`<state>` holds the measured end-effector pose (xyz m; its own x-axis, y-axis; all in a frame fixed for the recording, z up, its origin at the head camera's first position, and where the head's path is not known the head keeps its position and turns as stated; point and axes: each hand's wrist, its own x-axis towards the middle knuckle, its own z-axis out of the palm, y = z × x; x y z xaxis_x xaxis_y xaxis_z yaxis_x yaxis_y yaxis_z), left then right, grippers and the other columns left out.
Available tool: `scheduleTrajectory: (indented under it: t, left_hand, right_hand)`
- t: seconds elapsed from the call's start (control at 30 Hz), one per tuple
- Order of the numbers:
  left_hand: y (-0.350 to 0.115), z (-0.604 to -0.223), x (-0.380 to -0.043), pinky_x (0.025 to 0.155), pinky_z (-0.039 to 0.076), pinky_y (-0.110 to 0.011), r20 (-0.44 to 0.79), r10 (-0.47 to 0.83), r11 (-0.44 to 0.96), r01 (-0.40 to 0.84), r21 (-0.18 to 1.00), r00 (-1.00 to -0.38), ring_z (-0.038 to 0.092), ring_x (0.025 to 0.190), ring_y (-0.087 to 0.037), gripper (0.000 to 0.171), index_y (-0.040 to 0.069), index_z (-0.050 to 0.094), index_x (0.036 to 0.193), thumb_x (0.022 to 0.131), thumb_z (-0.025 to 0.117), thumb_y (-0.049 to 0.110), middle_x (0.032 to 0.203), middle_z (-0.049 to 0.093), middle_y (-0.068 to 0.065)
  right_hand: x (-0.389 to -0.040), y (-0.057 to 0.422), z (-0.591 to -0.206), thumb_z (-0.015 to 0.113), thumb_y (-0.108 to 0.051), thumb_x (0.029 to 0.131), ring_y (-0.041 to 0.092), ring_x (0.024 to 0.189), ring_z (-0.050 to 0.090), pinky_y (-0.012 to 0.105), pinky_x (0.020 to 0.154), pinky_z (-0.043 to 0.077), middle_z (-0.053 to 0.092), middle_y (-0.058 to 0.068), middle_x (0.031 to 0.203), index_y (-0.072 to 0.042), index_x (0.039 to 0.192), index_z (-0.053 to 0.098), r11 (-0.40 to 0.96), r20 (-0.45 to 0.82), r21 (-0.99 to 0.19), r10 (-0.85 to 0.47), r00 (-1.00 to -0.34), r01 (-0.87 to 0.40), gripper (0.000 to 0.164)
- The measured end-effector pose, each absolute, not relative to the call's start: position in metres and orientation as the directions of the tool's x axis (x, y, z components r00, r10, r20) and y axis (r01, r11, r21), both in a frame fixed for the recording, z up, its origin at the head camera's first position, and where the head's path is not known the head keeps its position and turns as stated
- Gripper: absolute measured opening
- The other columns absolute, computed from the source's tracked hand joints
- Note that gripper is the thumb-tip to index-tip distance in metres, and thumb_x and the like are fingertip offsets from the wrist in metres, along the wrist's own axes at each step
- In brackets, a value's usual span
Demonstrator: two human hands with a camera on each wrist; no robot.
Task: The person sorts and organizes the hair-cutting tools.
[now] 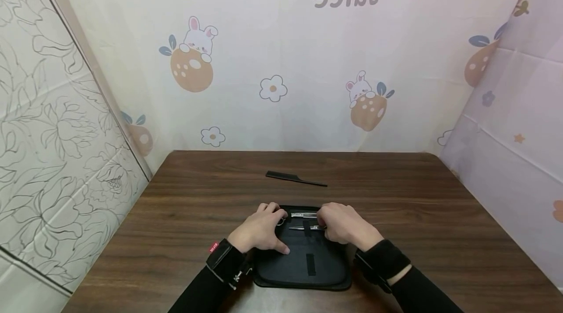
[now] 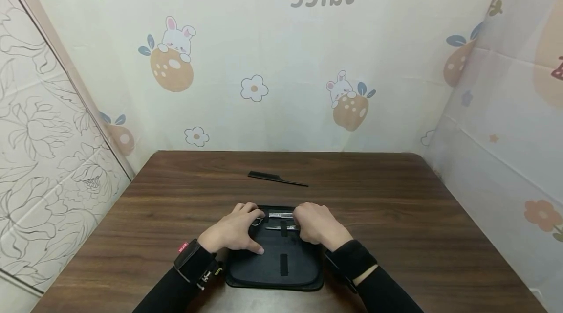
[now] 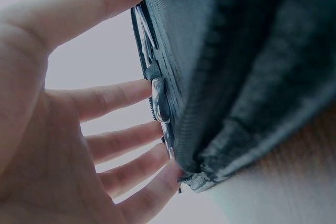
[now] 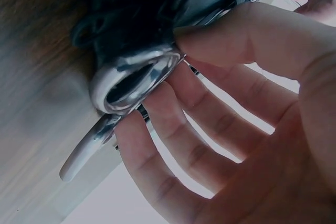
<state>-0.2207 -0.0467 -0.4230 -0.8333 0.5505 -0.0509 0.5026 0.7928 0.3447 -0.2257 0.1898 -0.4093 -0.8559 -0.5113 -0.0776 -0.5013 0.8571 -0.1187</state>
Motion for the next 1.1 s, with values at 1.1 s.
scheduleTrajectory:
  t: [1.1]
  left_hand:
    - [-0.047, -0.424, -0.223, 0.088, 0.039, -0.038, -0.065, 0.546, 0.806, 0.503, 0.312, -0.835, 0.033, 0.115, -0.022, 0.077, 0.02, 0.049, 0.126, 0.063, 0.075, 0.055, 0.129, 0.039, -0.003]
  right_hand:
    - [-0.231, 0.177, -0.413, 0.064, -0.007, 0.075, 0.01, 0.063, 0.045, 0.03, 0.055, 0.041, 0.054, -0.006, 0.078, -0.018, 0.081, 0.064, 0.839, -0.066, -0.152, -0.536, -0.842, -0.522, 0.013]
